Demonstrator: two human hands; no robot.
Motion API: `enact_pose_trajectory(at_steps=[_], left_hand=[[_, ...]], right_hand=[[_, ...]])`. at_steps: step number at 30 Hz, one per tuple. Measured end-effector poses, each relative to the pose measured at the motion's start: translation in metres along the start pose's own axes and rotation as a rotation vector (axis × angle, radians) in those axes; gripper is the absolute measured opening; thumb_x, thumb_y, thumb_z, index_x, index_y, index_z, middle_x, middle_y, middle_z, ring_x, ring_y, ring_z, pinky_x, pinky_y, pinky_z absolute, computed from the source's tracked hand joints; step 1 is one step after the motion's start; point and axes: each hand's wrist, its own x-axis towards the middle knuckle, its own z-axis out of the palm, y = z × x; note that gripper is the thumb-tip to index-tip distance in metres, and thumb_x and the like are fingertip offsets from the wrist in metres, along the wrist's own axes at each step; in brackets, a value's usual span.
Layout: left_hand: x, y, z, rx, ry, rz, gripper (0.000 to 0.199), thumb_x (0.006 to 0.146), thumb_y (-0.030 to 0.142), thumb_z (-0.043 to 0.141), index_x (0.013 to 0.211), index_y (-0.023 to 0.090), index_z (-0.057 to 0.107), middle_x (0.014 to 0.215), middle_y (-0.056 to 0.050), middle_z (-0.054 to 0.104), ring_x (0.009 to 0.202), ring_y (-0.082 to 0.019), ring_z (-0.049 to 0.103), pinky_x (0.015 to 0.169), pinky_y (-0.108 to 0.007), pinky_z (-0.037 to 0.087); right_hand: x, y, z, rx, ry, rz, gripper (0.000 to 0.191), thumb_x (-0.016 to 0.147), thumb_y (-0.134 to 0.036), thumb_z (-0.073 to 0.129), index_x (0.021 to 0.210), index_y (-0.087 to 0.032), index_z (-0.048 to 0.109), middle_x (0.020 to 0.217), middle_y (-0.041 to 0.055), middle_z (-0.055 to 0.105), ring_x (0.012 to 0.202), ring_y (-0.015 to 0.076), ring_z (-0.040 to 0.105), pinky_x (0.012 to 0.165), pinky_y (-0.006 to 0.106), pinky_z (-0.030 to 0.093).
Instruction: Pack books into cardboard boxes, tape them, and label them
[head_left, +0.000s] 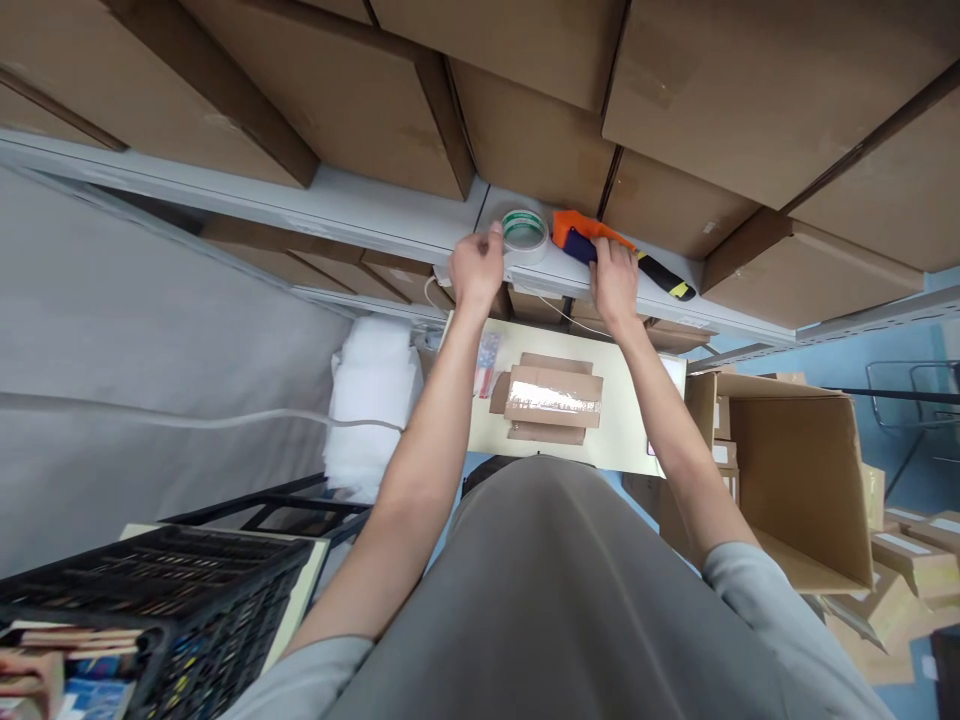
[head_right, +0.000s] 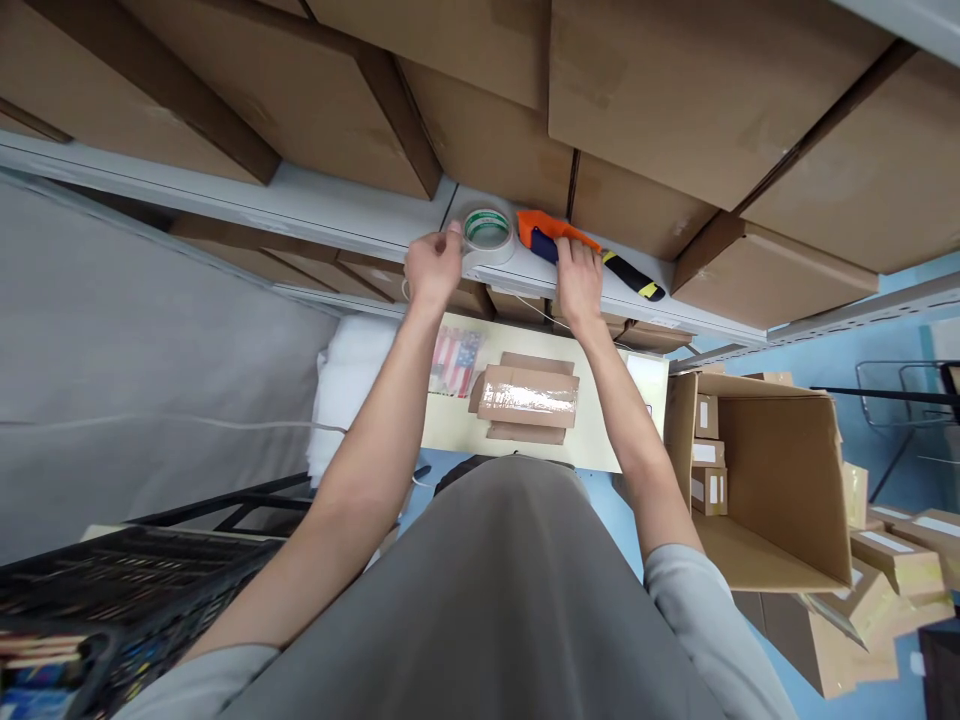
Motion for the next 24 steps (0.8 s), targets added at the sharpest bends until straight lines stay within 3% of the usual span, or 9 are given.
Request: enact_pose_trajectory(at_steps=[3, 5, 7, 9, 13, 15, 17, 21, 24], left_hand=[[-0.035, -0.007, -0.018, -0.007, 0.037, 0.113, 0.050, 0.116, 0.062, 0.054, 0.126, 0.017, 0.073, 0.130, -0.013, 0.077, 0.126, -0.029, 0.077, 0.117, -0.041, 0.056], [-0.075, -0.024, -0.029, -0.017, 0.030, 0.172, 0.048, 0.117, 0.059, 0.053, 0.138, 0.019, 0.070, 0.139, -0.012, 0.073, 0.127, -0.026, 0.076, 0.119, -0.041, 0.056], [-0.126, -0.050, -0.034, 0.007, -0.032, 0.152, 0.045, 0.117, 0.055, 0.053, 0.141, 0.021, 0.069, 0.142, -0.012, 0.072, 0.125, -0.025, 0.076, 0.117, -0.041, 0.059], [-0.178, -0.081, -0.034, 0.062, -0.140, 0.075, 0.043, 0.113, 0.051, 0.059, 0.140, 0.019, 0.070, 0.141, -0.016, 0.074, 0.122, -0.028, 0.077, 0.114, -0.044, 0.061], [-0.247, -0.129, -0.017, 0.150, -0.282, -0.118, 0.059, 0.102, 0.045, 0.070, 0.152, 0.014, 0.063, 0.154, -0.025, 0.069, 0.145, -0.037, 0.069, 0.128, -0.052, 0.054], [-0.260, -0.140, -0.007, 0.163, -0.336, -0.207, 0.065, 0.103, 0.046, 0.069, 0.158, 0.014, 0.060, 0.156, -0.025, 0.069, 0.148, -0.038, 0.068, 0.130, -0.053, 0.053], [-0.264, -0.142, 0.003, 0.183, -0.376, -0.275, 0.069, 0.104, 0.052, 0.067, 0.161, 0.013, 0.057, 0.156, -0.025, 0.070, 0.148, -0.039, 0.069, 0.128, -0.054, 0.054], [-0.269, -0.135, 0.019, 0.260, -0.374, -0.301, 0.093, 0.100, 0.068, 0.073, 0.169, 0.012, 0.048, 0.169, -0.027, 0.061, 0.158, -0.043, 0.061, 0.131, -0.056, 0.052], [-0.274, -0.132, 0.027, 0.324, -0.331, -0.295, 0.107, 0.091, 0.068, 0.085, 0.170, 0.009, 0.045, 0.173, -0.030, 0.056, 0.162, -0.045, 0.056, 0.133, -0.056, 0.050]], right_hand=[[-0.016, 0.002, -0.006, 0.023, 0.030, -0.026, 0.051, 0.120, -0.031, 0.035, 0.167, -0.021, 0.051, 0.165, 0.0203, 0.056, 0.159, 0.0404, 0.051, 0.136, 0.080, 0.033], [-0.044, 0.005, -0.009, 0.058, 0.082, -0.038, 0.055, 0.122, -0.040, 0.029, 0.171, -0.024, 0.047, 0.173, 0.0181, 0.049, 0.167, 0.0409, 0.044, 0.137, 0.079, 0.032], [-0.088, 0.010, -0.008, 0.118, 0.123, -0.005, 0.058, 0.123, -0.046, 0.023, 0.173, -0.026, 0.046, 0.177, 0.0158, 0.047, 0.171, 0.0392, 0.040, 0.137, 0.076, 0.035], [-0.146, 0.013, 0.001, 0.203, 0.117, 0.083, 0.060, 0.123, -0.051, 0.023, 0.171, -0.026, 0.050, 0.173, 0.0163, 0.053, 0.168, 0.0362, 0.047, 0.137, 0.070, 0.041], [-0.259, 0.006, 0.041, 0.363, 0.015, 0.445, 0.072, 0.119, -0.066, 0.033, 0.167, -0.017, 0.055, 0.165, 0.0237, 0.066, 0.156, 0.0366, 0.063, 0.133, 0.062, 0.050], [-0.295, -0.004, 0.066, 0.445, -0.077, 0.613, 0.087, 0.115, -0.076, 0.036, 0.172, -0.012, 0.049, 0.170, 0.0268, 0.062, 0.157, 0.0379, 0.064, 0.131, 0.058, 0.054], [-0.314, -0.016, 0.087, 0.504, -0.138, 0.722, 0.097, 0.111, -0.082, 0.037, 0.176, -0.010, 0.042, 0.174, 0.0262, 0.058, 0.158, 0.0379, 0.063, 0.129, 0.055, 0.055], [-0.317, -0.028, 0.114, 0.551, -0.139, 0.830, 0.101, 0.110, -0.083, 0.042, 0.181, -0.012, 0.034, 0.181, 0.0212, 0.051, 0.164, 0.0371, 0.057, 0.132, 0.054, 0.051], [-0.314, -0.023, 0.124, 0.576, -0.201, 0.913, 0.094, 0.113, -0.079, 0.036, 0.179, -0.012, 0.037, 0.173, 0.0213, 0.061, 0.158, 0.0383, 0.063, 0.129, 0.055, 0.054]])
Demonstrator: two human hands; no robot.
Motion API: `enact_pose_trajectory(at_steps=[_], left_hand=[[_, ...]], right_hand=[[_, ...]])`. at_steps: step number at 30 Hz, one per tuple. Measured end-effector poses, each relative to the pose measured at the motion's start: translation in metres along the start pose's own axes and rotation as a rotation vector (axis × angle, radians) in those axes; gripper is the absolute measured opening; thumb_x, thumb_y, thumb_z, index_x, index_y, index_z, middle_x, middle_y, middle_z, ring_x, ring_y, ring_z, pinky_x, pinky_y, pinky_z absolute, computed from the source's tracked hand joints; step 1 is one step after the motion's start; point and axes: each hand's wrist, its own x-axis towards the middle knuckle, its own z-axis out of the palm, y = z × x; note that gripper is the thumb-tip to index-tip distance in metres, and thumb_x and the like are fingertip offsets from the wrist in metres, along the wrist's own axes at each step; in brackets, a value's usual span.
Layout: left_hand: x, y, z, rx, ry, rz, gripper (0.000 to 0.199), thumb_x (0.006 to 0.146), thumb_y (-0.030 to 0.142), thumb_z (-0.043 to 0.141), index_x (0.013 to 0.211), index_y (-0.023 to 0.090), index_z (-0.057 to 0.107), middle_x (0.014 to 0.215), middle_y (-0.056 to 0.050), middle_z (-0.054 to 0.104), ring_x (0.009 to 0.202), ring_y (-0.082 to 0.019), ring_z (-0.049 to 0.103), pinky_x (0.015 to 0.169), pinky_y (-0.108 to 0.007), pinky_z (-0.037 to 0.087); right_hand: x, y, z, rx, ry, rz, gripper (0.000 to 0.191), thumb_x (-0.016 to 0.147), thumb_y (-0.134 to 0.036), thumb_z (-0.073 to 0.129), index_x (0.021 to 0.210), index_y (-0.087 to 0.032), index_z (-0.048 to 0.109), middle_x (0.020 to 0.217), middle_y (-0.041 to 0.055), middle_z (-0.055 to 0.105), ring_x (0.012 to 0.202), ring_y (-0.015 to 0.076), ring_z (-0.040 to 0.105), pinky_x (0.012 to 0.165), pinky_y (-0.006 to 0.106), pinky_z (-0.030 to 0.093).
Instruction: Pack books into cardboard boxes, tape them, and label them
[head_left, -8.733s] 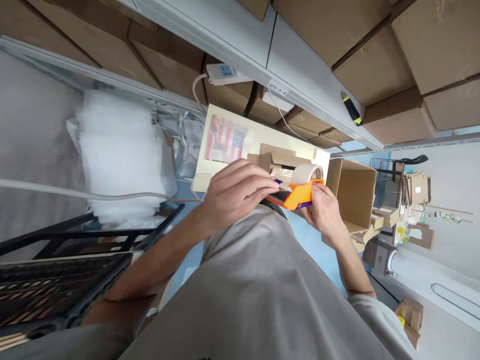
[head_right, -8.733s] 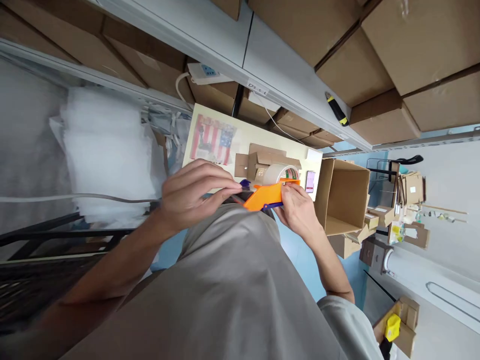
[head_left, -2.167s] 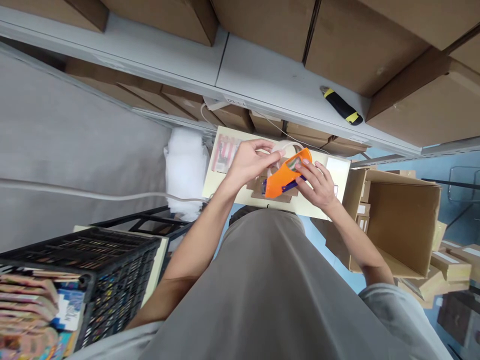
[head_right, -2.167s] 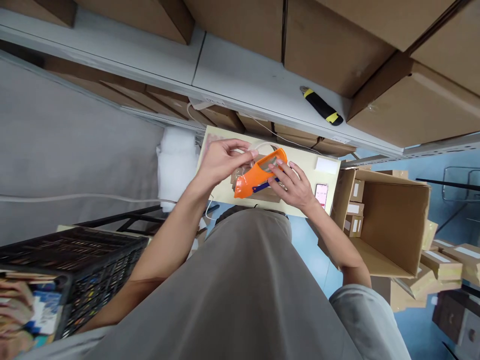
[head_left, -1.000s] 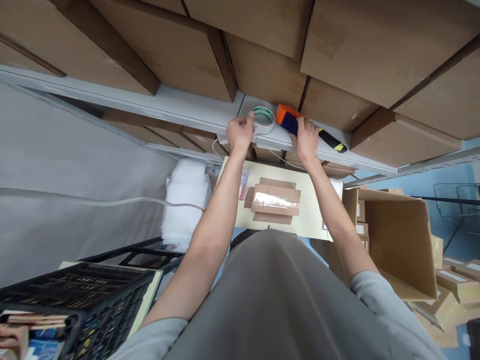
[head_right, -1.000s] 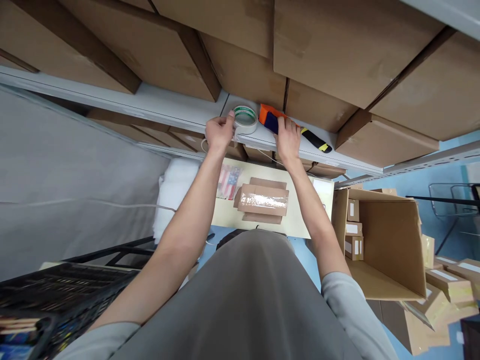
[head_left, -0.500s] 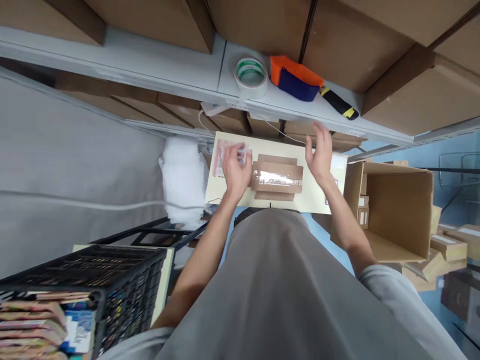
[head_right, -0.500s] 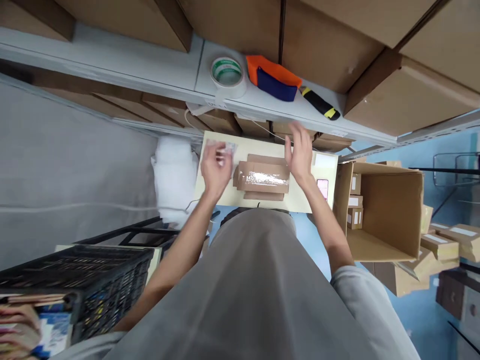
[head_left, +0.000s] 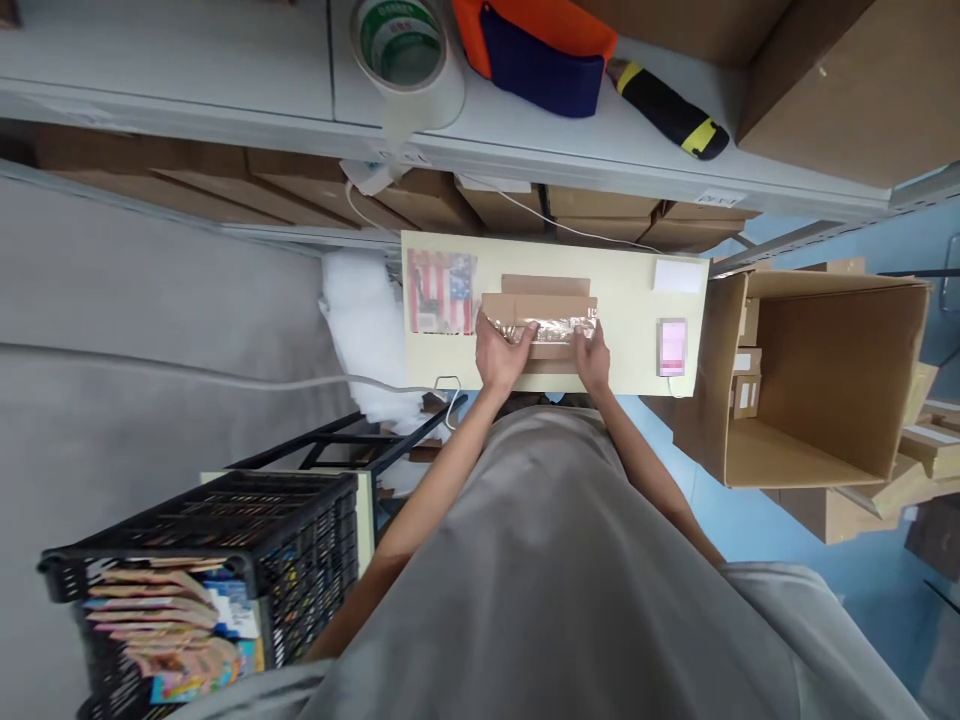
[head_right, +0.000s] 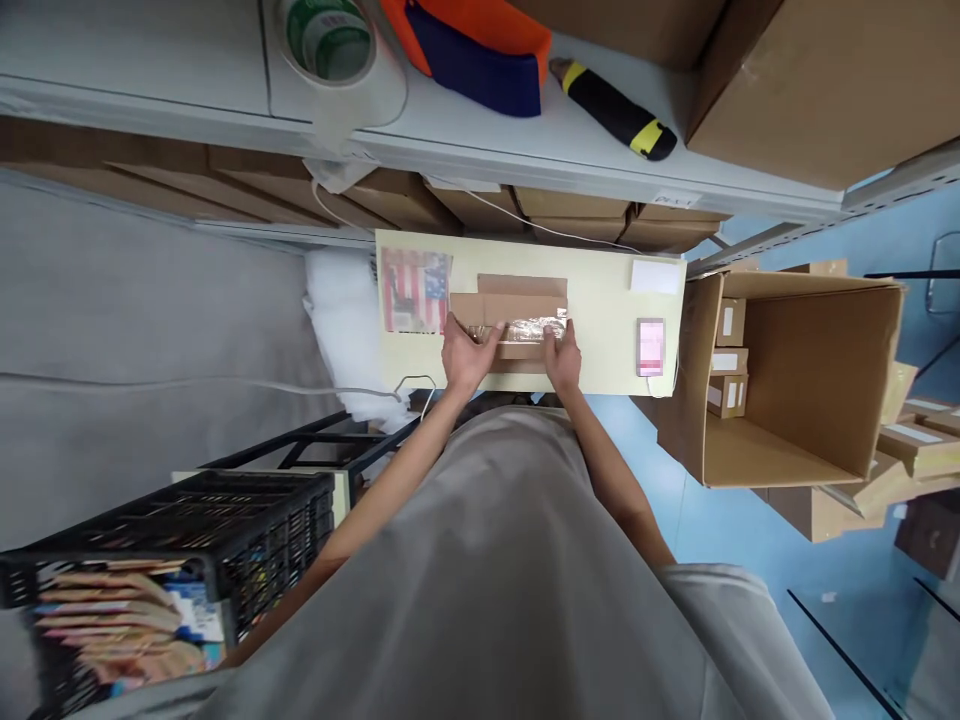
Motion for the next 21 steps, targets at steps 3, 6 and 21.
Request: enact_pose_trajectory(at_steps=[3, 6, 21], left_hand=[[0.001, -0.004, 0.000, -0.005, 0.051, -0.005, 0.089, 0.095, 0.056, 0.083, 0.165, 0.011, 0.054, 0.164, -0.028, 0.065, 0.154, -0.043, 0.065, 0.128, -0.053, 0.054], [0.005, -0.015, -0.009, -0.040, 0.048, -0.008, 0.055, 0.107, 0.049, 0.066, 0.153, 0.019, 0.066, 0.147, -0.019, 0.079, 0.139, -0.037, 0.075, 0.121, -0.050, 0.058], [0.010, -0.011, -0.010, -0.025, 0.104, 0.116, 0.083, 0.104, 0.053, 0.072, 0.169, 0.011, 0.044, 0.180, -0.030, 0.043, 0.176, -0.040, 0.035, 0.148, -0.057, 0.023]], right_hand=[[0.008, 0.008, -0.002, 0.006, -0.061, -0.001, 0.088, 0.116, -0.075, 0.027, 0.179, -0.015, 0.038, 0.171, 0.0206, 0.063, 0.155, 0.0381, 0.066, 0.128, 0.056, 0.055], [0.009, 0.015, -0.009, 0.064, -0.100, -0.067, 0.087, 0.118, -0.071, 0.020, 0.180, -0.014, 0.038, 0.180, 0.0187, 0.053, 0.166, 0.0341, 0.055, 0.136, 0.057, 0.047], [0.017, 0.001, -0.027, -0.045, 0.117, -0.227, 0.088, 0.112, -0.071, 0.057, 0.176, -0.014, 0.039, 0.166, 0.0279, 0.054, 0.154, 0.0363, 0.058, 0.128, 0.059, 0.054]])
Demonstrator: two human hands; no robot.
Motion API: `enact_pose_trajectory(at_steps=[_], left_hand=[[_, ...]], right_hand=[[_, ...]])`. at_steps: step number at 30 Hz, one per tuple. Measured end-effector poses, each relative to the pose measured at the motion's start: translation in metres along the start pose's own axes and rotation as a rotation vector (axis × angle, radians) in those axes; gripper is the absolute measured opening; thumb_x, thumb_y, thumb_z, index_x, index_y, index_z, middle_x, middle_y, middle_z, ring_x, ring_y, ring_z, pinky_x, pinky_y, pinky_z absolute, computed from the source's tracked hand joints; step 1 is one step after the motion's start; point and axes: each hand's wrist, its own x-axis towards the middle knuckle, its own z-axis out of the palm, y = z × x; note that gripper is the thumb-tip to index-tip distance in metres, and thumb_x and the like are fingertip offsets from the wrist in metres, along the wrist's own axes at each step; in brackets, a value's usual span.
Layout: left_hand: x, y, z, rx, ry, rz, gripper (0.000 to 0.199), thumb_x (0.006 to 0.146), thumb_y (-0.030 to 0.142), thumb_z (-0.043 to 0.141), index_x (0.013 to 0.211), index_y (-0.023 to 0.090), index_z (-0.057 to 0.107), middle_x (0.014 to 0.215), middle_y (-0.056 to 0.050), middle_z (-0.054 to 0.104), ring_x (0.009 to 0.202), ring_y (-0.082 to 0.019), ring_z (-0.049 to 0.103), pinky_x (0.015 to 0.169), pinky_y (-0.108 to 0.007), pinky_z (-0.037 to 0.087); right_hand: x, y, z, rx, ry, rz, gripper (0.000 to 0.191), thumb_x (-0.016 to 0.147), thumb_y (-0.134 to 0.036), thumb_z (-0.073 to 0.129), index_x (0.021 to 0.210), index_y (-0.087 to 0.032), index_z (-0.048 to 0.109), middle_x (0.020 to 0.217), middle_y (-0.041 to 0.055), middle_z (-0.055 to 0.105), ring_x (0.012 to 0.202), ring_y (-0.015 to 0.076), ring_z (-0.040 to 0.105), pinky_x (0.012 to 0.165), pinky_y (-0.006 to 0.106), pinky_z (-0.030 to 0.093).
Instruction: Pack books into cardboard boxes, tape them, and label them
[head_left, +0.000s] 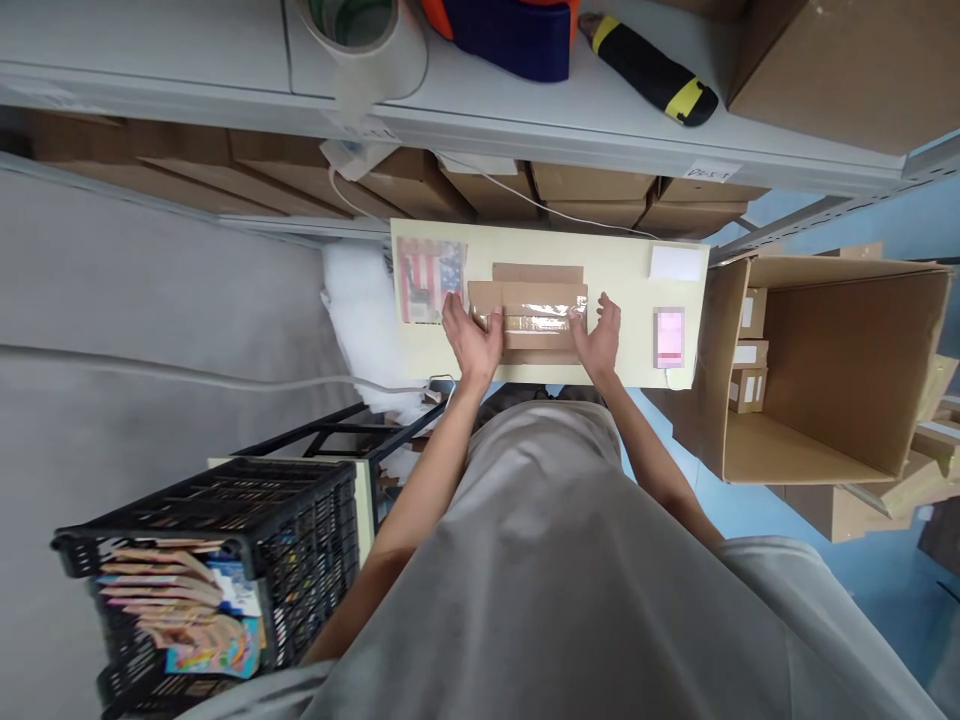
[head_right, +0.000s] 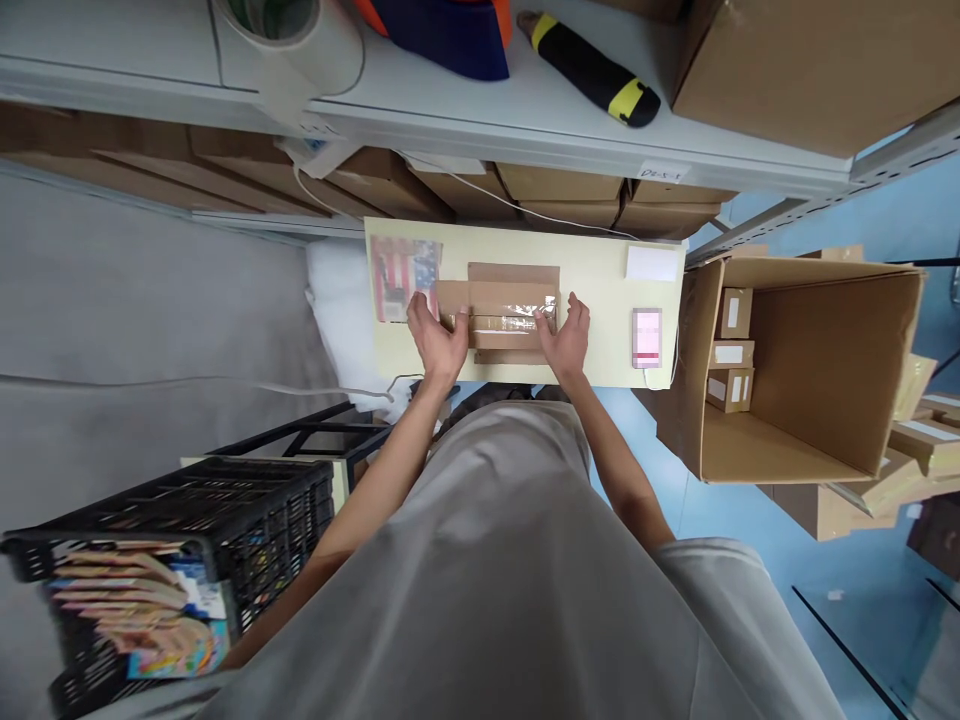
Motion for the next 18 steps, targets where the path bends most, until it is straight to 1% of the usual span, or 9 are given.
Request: enact_pose_trajectory(at_steps=[3, 6, 8, 9, 10, 13, 14, 16, 18], left_hand=[[0.001, -0.002, 0.005, 0.047, 0.010, -0.021, 0.097, 0.096, 0.058, 0.081, 0.170, 0.006, 0.043, 0.177, -0.034, 0.044, 0.173, -0.045, 0.037, 0.147, -0.058, 0.025], [-0.002, -0.001, 0.014, 0.071, -0.003, -0.081, 0.117, 0.088, 0.067, 0.088, 0.170, 0.000, 0.039, 0.175, -0.039, 0.045, 0.171, -0.050, 0.039, 0.145, -0.061, 0.027], [-0.003, -0.001, 0.018, 0.059, -0.021, -0.133, 0.119, 0.086, 0.069, 0.090, 0.169, 0.001, 0.041, 0.172, -0.039, 0.049, 0.168, -0.050, 0.044, 0.142, -0.062, 0.034], [-0.004, -0.002, 0.019, 0.048, -0.037, -0.151, 0.113, 0.087, 0.068, 0.089, 0.167, 0.003, 0.044, 0.169, -0.038, 0.055, 0.164, -0.050, 0.050, 0.139, -0.061, 0.039], [-0.003, -0.003, 0.018, 0.039, -0.055, -0.164, 0.101, 0.091, 0.066, 0.085, 0.164, 0.006, 0.050, 0.163, -0.035, 0.062, 0.159, -0.048, 0.057, 0.134, -0.059, 0.044], [0.002, -0.010, 0.009, 0.021, -0.125, -0.154, 0.053, 0.108, 0.057, 0.062, 0.140, 0.016, 0.070, 0.134, -0.024, 0.081, 0.134, -0.041, 0.075, 0.120, -0.053, 0.056], [0.005, -0.013, 0.004, 0.013, -0.147, -0.142, 0.045, 0.111, 0.054, 0.054, 0.131, 0.018, 0.073, 0.126, -0.021, 0.083, 0.126, -0.039, 0.077, 0.116, -0.051, 0.058], [0.011, -0.019, -0.004, -0.022, -0.162, -0.127, 0.040, 0.113, 0.047, 0.049, 0.123, 0.019, 0.076, 0.119, -0.018, 0.085, 0.119, -0.035, 0.078, 0.113, -0.047, 0.059], [0.015, -0.022, -0.011, -0.069, -0.138, -0.138, 0.039, 0.109, 0.043, 0.055, 0.127, 0.016, 0.076, 0.126, -0.019, 0.083, 0.117, -0.031, 0.078, 0.113, -0.043, 0.059]], right_hand=[[0.004, -0.003, 0.011, -0.022, 0.013, 0.020, 0.097, 0.106, -0.075, 0.066, 0.176, -0.015, 0.038, 0.160, 0.0271, 0.056, 0.150, 0.0388, 0.058, 0.125, 0.062, 0.055], [0.007, -0.005, 0.024, -0.075, 0.020, 0.021, 0.106, 0.102, -0.080, 0.068, 0.176, -0.010, 0.038, 0.158, 0.0291, 0.055, 0.151, 0.0415, 0.056, 0.128, 0.063, 0.052], [0.008, -0.003, 0.033, -0.102, 0.014, 0.021, 0.107, 0.104, -0.081, 0.065, 0.176, -0.007, 0.038, 0.157, 0.0308, 0.054, 0.150, 0.0421, 0.055, 0.128, 0.063, 0.051], [0.009, -0.001, 0.036, -0.107, 0.011, 0.019, 0.106, 0.105, -0.080, 0.063, 0.177, -0.006, 0.037, 0.156, 0.0314, 0.054, 0.150, 0.0422, 0.055, 0.128, 0.063, 0.051], [0.010, 0.001, 0.039, -0.106, 0.009, 0.014, 0.103, 0.108, -0.077, 0.061, 0.178, -0.006, 0.036, 0.156, 0.0318, 0.054, 0.150, 0.0421, 0.055, 0.128, 0.063, 0.050], [0.012, 0.008, 0.042, -0.090, 0.018, -0.017, 0.087, 0.116, -0.065, 0.048, 0.179, -0.007, 0.034, 0.156, 0.0310, 0.054, 0.149, 0.0399, 0.056, 0.129, 0.064, 0.048], [0.013, 0.011, 0.041, -0.085, 0.018, -0.030, 0.081, 0.118, -0.060, 0.043, 0.179, -0.007, 0.036, 0.155, 0.0298, 0.055, 0.148, 0.0384, 0.056, 0.129, 0.063, 0.048], [0.014, 0.015, 0.035, -0.073, 0.005, -0.048, 0.073, 0.120, -0.053, 0.034, 0.178, -0.010, 0.040, 0.153, 0.0263, 0.056, 0.148, 0.0349, 0.057, 0.129, 0.060, 0.048], [0.012, 0.016, 0.024, -0.056, -0.001, -0.034, 0.069, 0.120, -0.053, 0.033, 0.176, -0.013, 0.043, 0.148, 0.0228, 0.059, 0.142, 0.0321, 0.061, 0.124, 0.055, 0.054]])
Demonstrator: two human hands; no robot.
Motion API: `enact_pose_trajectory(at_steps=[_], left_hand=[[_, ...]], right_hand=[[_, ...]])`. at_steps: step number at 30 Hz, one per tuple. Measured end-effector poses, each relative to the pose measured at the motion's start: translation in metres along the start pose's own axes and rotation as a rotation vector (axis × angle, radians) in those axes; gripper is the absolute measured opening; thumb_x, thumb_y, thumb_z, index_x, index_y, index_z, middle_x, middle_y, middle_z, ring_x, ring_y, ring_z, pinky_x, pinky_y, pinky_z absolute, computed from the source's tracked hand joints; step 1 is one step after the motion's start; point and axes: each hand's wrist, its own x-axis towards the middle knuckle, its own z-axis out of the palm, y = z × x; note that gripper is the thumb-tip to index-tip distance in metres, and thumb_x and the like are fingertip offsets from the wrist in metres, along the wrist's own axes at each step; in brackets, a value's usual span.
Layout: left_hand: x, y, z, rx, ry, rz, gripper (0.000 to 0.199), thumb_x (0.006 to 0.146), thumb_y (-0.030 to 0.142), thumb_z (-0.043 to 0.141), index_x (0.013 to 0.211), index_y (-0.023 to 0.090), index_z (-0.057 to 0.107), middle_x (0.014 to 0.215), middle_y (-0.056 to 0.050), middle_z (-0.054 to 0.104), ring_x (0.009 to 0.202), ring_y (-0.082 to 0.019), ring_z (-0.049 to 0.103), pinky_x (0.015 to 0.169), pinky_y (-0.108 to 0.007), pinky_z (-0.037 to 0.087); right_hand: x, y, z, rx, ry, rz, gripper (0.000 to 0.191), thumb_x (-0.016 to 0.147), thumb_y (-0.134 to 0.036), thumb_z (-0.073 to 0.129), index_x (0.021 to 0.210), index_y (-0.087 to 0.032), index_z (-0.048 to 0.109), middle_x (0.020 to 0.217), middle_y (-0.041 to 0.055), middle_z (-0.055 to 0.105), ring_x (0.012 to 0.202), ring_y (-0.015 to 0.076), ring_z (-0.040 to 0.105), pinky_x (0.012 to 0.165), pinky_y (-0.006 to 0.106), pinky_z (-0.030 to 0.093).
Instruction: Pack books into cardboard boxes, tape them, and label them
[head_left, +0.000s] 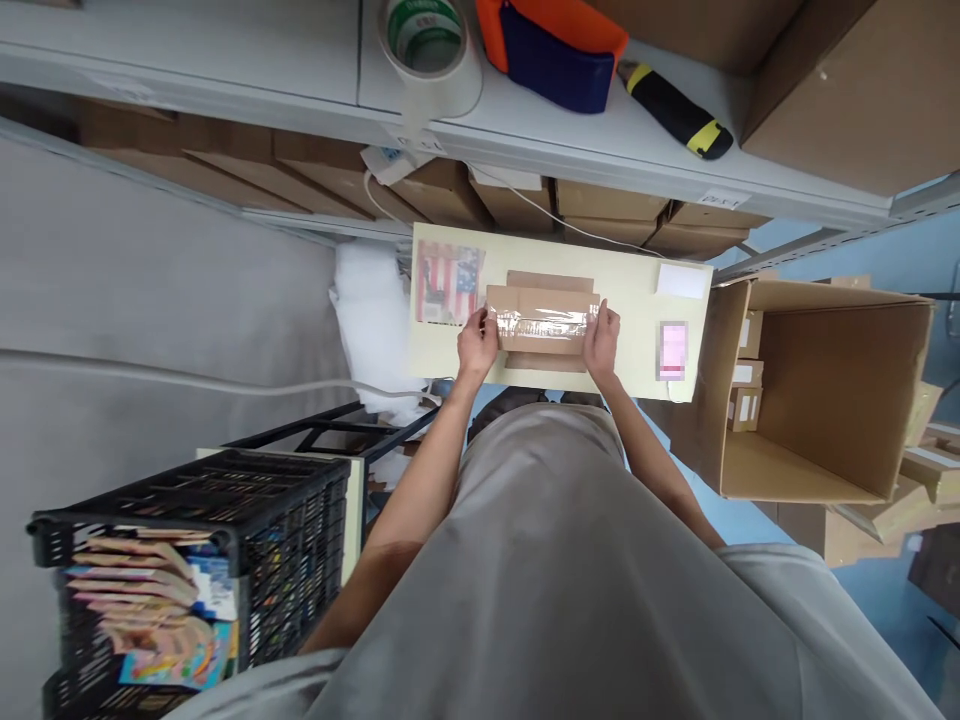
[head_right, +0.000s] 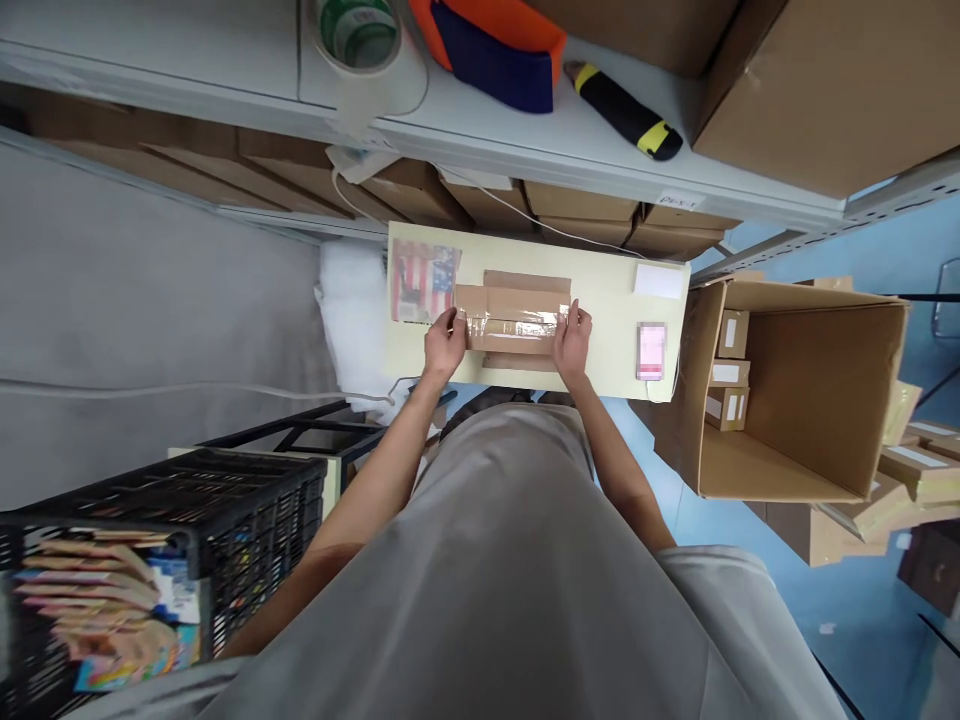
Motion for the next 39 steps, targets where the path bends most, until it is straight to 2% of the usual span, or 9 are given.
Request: enact_pose_trajectory(at_steps=[5, 9, 13, 17, 21, 24, 28, 33, 39], left_hand=[[-0.006, 0.009, -0.015, -0.076, -0.011, 0.054, 0.041, 0.096, 0.027, 0.064, 0.131, 0.014, 0.081, 0.129, -0.016, 0.078, 0.105, -0.025, 0.078, 0.108, -0.040, 0.063], [-0.021, 0.021, -0.034, -0.154, 0.033, 0.185, 0.042, 0.100, 0.033, 0.065, 0.137, 0.019, 0.080, 0.131, -0.013, 0.077, 0.101, -0.023, 0.079, 0.099, -0.037, 0.066], [-0.028, 0.023, -0.045, -0.266, 0.075, 0.242, 0.035, 0.099, 0.034, 0.071, 0.132, 0.021, 0.076, 0.133, -0.012, 0.079, 0.108, -0.023, 0.082, 0.102, -0.037, 0.067], [-0.028, 0.012, -0.032, -0.261, 0.005, 0.067, 0.029, 0.097, 0.021, 0.069, 0.126, 0.021, 0.069, 0.119, -0.011, 0.084, 0.114, -0.025, 0.084, 0.104, -0.038, 0.066], [-0.024, -0.006, -0.011, -0.121, -0.145, -0.070, 0.033, 0.095, 0.012, 0.063, 0.126, 0.021, 0.067, 0.114, -0.012, 0.085, 0.118, -0.029, 0.083, 0.112, -0.043, 0.061], [-0.019, -0.021, -0.002, -0.056, -0.205, -0.127, 0.034, 0.090, 0.009, 0.062, 0.123, 0.020, 0.068, 0.115, -0.015, 0.085, 0.120, -0.032, 0.082, 0.115, -0.046, 0.058], [-0.001, -0.030, -0.001, -0.086, -0.209, -0.132, 0.036, 0.084, 0.008, 0.061, 0.116, 0.018, 0.073, 0.123, -0.018, 0.085, 0.122, -0.031, 0.081, 0.115, -0.045, 0.059], [0.035, -0.006, -0.001, -0.148, -0.161, -0.074, 0.051, 0.090, 0.014, 0.056, 0.139, 0.015, 0.072, 0.152, -0.020, 0.076, 0.134, -0.030, 0.077, 0.122, -0.047, 0.057], [0.064, 0.033, -0.004, -0.167, -0.174, 0.012, 0.049, 0.101, 0.025, 0.052, 0.142, 0.012, 0.075, 0.151, -0.021, 0.076, 0.145, -0.035, 0.068, 0.131, -0.050, 0.048]], right_hand=[[-0.014, -0.013, -0.035, 0.065, 0.040, 0.001, 0.059, 0.117, -0.058, 0.042, 0.150, -0.014, 0.063, 0.129, 0.0185, 0.070, 0.105, 0.0271, 0.071, 0.098, 0.046, 0.065], [-0.022, -0.039, -0.066, 0.093, 0.134, -0.112, 0.044, 0.115, -0.055, 0.048, 0.136, -0.021, 0.068, 0.130, 0.0166, 0.072, 0.104, 0.0266, 0.072, 0.095, 0.047, 0.067], [-0.029, -0.053, -0.086, 0.107, 0.197, -0.169, 0.034, 0.113, -0.053, 0.054, 0.128, -0.025, 0.066, 0.126, 0.0137, 0.073, 0.110, 0.0277, 0.074, 0.099, 0.049, 0.068], [-0.039, -0.033, -0.079, 0.090, 0.124, -0.110, 0.025, 0.109, -0.050, 0.058, 0.113, -0.026, 0.062, 0.117, 0.0122, 0.076, 0.110, 0.0290, 0.077, 0.093, 0.047, 0.070], [-0.049, -0.001, -0.056, 0.068, -0.014, 0.103, 0.013, 0.104, -0.040, 0.058, 0.102, -0.027, 0.058, 0.110, 0.0114, 0.078, 0.097, 0.0268, 0.079, 0.087, 0.043, 0.069], [-0.053, 0.017, -0.043, 0.124, -0.088, 0.224, 0.007, 0.100, -0.032, 0.059, 0.095, -0.027, 0.057, 0.100, 0.0075, 0.078, 0.088, 0.0247, 0.076, 0.085, 0.041, 0.067], [-0.041, 0.029, -0.041, 0.198, -0.116, 0.273, 0.009, 0.095, -0.029, 0.063, 0.087, -0.026, 0.060, 0.084, 0.0036, 0.076, 0.078, 0.0220, 0.073, 0.085, 0.041, 0.067], [0.003, 0.026, -0.048, 0.332, -0.034, 0.317, 0.026, 0.097, -0.047, 0.065, 0.097, -0.022, 0.068, 0.099, 0.0105, 0.083, 0.088, 0.0207, 0.076, 0.096, 0.042, 0.067], [0.031, -0.001, -0.053, 0.474, -0.095, 0.296, 0.048, 0.085, -0.068, 0.080, 0.093, -0.020, 0.079, 0.098, 0.0083, 0.086, 0.084, 0.0189, 0.076, 0.096, 0.042, 0.069]])
